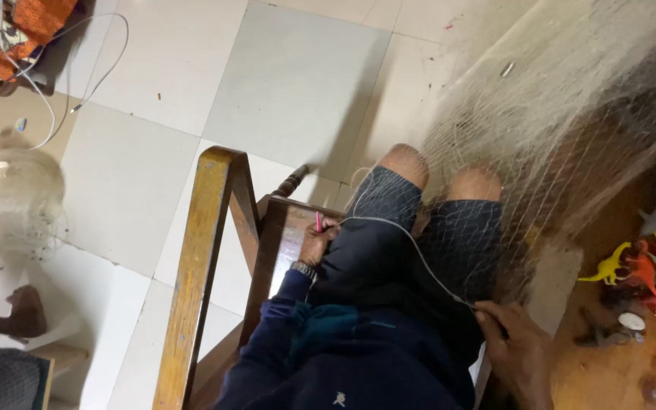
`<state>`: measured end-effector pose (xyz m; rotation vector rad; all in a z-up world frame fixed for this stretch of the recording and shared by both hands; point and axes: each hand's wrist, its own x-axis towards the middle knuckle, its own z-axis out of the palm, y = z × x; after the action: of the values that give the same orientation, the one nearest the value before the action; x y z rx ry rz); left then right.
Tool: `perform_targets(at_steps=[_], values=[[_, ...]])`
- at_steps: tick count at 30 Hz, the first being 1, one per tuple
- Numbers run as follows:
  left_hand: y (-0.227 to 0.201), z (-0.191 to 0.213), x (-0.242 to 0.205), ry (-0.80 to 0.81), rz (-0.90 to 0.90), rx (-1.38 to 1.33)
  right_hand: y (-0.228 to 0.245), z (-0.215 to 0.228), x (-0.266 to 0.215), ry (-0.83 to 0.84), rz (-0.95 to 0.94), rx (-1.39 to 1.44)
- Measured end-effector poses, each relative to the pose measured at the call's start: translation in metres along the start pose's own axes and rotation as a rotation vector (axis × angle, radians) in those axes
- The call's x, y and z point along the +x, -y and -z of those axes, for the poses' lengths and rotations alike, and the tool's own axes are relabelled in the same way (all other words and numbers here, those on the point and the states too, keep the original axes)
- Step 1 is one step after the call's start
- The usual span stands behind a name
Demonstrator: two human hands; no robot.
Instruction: The person sits on a wooden chair with a fishing net spread over their lap and trims excess twine from the netting with scissors, holding the net line taut with one hand while cutting with the other.
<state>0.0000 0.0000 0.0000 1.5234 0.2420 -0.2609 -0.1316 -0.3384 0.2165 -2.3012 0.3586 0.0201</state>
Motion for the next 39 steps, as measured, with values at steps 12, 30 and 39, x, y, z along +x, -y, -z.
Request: perform_targets(at_steps=[12,30,39], values=[[-0.06,0.001,0.046,0.076,0.211,-0.018,-0.009,0.009,0.022,-0.081,0.157,0.053],[-0.092,0.025,0.058,-0.102,-0.006,0.158,-0.017,-0.003,0.027,-0.033,0.018,-0.082],[-0.075,0.041,0.074,-0.166,-0.181,0.077,-0.005,-0.017,0.022,0.131,-0.028,-0.106]])
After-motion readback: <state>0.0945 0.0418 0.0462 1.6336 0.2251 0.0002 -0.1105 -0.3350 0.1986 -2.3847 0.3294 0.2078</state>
